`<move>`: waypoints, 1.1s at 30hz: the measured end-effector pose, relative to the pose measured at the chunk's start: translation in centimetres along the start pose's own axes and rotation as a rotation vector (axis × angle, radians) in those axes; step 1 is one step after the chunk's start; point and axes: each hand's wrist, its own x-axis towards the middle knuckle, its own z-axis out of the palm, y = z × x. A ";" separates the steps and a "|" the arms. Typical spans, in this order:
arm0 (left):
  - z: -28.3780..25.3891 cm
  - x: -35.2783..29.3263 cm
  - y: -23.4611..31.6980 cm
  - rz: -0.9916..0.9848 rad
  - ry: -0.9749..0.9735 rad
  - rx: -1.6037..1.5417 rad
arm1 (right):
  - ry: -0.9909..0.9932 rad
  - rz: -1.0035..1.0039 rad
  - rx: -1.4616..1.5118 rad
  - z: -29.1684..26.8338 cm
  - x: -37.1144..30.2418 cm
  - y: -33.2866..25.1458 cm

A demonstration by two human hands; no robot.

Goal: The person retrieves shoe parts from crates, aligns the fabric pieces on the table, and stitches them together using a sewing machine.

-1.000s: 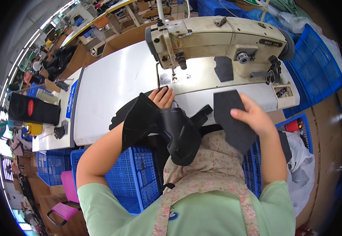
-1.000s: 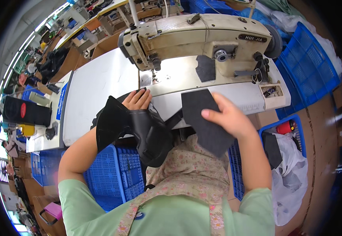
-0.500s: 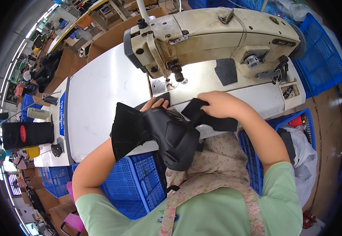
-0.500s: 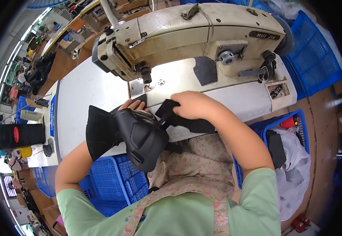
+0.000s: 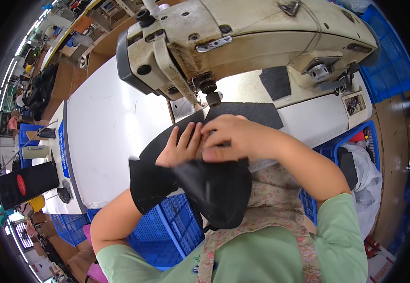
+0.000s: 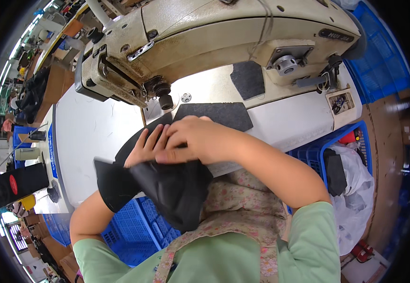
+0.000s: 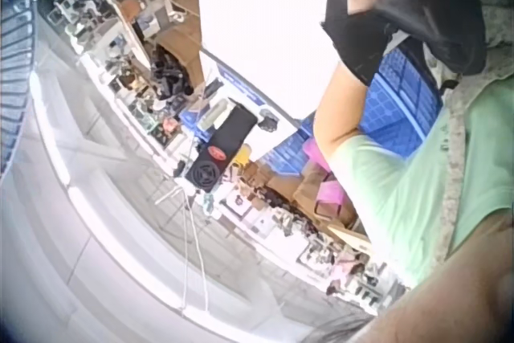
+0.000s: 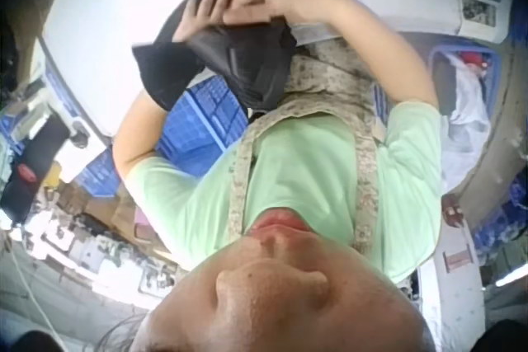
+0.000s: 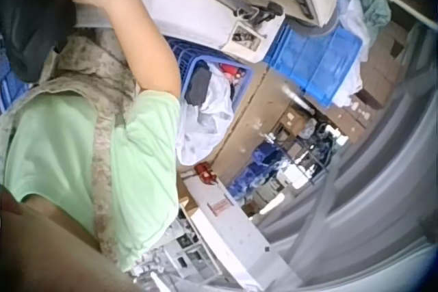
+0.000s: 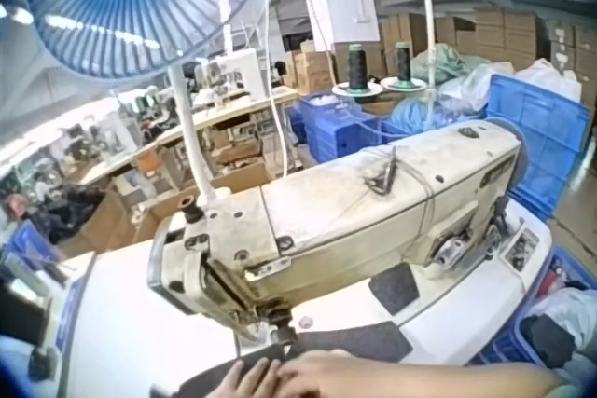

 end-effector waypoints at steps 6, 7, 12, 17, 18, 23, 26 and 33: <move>-3.5 0.4 -0.8 0.069 -0.121 -0.246 | -0.171 -0.091 -0.142 0.7 -2.7 0.5; -3.6 0.7 -0.7 0.067 -0.122 -0.254 | -0.148 -0.047 -0.114 0.8 -2.8 0.5; -2.4 0.6 1.3 -0.006 -0.072 -0.066 | -0.139 -0.078 -0.230 1.0 -2.3 -0.4; -1.1 0.2 2.2 -0.065 -0.017 -0.040 | 0.132 -0.058 -0.473 3.9 -2.8 -1.1; -0.7 -0.1 2.2 -0.084 0.019 -0.024 | 0.133 -0.057 -0.473 3.8 -2.6 -1.3; -0.5 -0.5 1.9 -0.168 0.000 -0.034 | 0.314 0.121 -0.689 4.1 -1.9 0.3; -0.3 -0.1 1.4 -0.138 -0.010 -0.032 | 0.327 0.135 -0.710 3.9 -1.3 0.8; -0.3 -0.1 0.7 -0.144 -0.003 -0.047 | 0.439 0.026 -0.745 2.6 -0.9 2.3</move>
